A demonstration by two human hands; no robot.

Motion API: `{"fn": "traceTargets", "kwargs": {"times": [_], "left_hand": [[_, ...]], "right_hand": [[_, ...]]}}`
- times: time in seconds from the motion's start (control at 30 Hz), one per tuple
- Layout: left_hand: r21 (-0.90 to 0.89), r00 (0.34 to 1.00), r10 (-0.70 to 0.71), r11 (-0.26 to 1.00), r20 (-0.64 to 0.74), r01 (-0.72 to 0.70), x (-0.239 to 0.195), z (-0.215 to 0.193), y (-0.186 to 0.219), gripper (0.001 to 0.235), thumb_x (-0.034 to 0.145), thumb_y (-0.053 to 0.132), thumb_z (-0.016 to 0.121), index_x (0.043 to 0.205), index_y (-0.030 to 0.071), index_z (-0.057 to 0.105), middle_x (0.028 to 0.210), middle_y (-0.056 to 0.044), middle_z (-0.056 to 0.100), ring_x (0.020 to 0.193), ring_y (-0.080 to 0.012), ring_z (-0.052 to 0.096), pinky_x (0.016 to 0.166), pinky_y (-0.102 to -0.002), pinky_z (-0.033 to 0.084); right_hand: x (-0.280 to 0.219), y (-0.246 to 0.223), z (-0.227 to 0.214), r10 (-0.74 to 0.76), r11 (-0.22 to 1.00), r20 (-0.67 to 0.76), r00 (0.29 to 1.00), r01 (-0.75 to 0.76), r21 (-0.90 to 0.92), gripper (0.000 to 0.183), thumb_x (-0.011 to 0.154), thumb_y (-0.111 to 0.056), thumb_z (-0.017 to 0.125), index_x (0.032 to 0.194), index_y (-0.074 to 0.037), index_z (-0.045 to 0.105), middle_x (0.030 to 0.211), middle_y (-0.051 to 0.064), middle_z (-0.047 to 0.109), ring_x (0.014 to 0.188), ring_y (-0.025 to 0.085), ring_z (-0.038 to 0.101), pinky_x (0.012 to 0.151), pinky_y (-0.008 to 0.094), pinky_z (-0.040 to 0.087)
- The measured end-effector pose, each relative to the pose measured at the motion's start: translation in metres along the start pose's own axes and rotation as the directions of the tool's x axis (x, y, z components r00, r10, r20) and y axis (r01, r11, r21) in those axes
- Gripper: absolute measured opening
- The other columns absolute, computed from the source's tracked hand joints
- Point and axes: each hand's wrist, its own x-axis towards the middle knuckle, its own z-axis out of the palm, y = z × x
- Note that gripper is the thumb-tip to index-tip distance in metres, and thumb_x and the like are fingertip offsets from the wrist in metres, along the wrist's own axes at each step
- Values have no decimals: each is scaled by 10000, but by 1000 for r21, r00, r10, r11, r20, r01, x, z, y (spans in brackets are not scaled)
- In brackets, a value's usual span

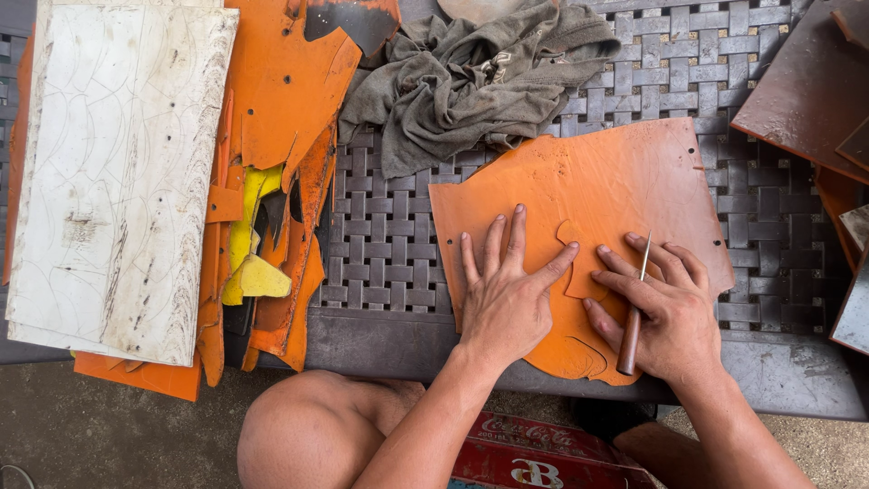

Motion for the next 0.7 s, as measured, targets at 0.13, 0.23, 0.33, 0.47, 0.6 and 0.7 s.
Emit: {"fn": "traceTargets", "kwargs": {"times": [0.13, 0.23, 0.33, 0.47, 0.6, 0.7], "left_hand": [[6, 1000, 0, 1000, -6, 0, 0, 1, 0, 535, 932, 149, 581, 1401, 404, 613, 1681, -224, 198, 1538, -434, 168, 1197, -733, -38], [7, 1000, 2, 1000, -3, -2, 0, 1, 0, 533, 930, 153, 584, 1398, 407, 614, 1681, -221, 196, 1541, -434, 168, 1200, -731, -37], [-2, 1000, 1, 1000, -5, -1, -1, 1, -1, 524, 936, 165, 588, 1399, 408, 612, 1681, -220, 195, 1538, -432, 170, 1202, -731, -36], [2, 1000, 2, 1000, -3, -2, -1, 2, -1, 528, 929, 167, 593, 1397, 410, 611, 1683, -219, 191, 1538, -435, 165, 1200, -731, -39], [11, 1000, 4, 1000, -1, -4, -1, 4, -2, 525, 932, 169, 591, 1399, 409, 610, 1682, -219, 193, 1539, -436, 162, 1198, -732, -42], [6, 1000, 5, 1000, -5, -5, -1, 4, -2, 530, 929, 163, 589, 1398, 408, 610, 1681, -222, 195, 1539, -438, 161, 1196, -734, -45]], "right_hand": [[0, 0, 1, 3, 1000, 1, 1000, -3, -2, 328, 777, -356, 815, 1048, -172, 791, 1226, -30, 742, 1360, 232, 573, 1221, 454, 332], [0, 0, 0, 2, 1000, 4, 1000, -2, 1, 319, 776, -349, 811, 1040, -170, 792, 1225, -32, 744, 1362, 238, 569, 1222, 455, 330], [0, 0, 0, -1, 1000, -2, 1000, 1, 9, 319, 779, -349, 812, 1040, -166, 790, 1226, -32, 743, 1362, 237, 572, 1220, 454, 332], [0, 0, 0, -4, 1000, 0, 1000, 4, 8, 317, 778, -341, 811, 1039, -161, 791, 1227, -29, 744, 1360, 240, 574, 1216, 454, 334], [1, 0, 0, -6, 1000, -4, 1000, 6, 6, 316, 777, -339, 811, 1036, -160, 790, 1220, -28, 745, 1357, 241, 576, 1215, 455, 336], [0, -1, 0, -6, 1000, -5, 1000, 6, 5, 314, 779, -339, 810, 1038, -161, 790, 1222, -30, 744, 1356, 241, 578, 1215, 455, 338]]}}
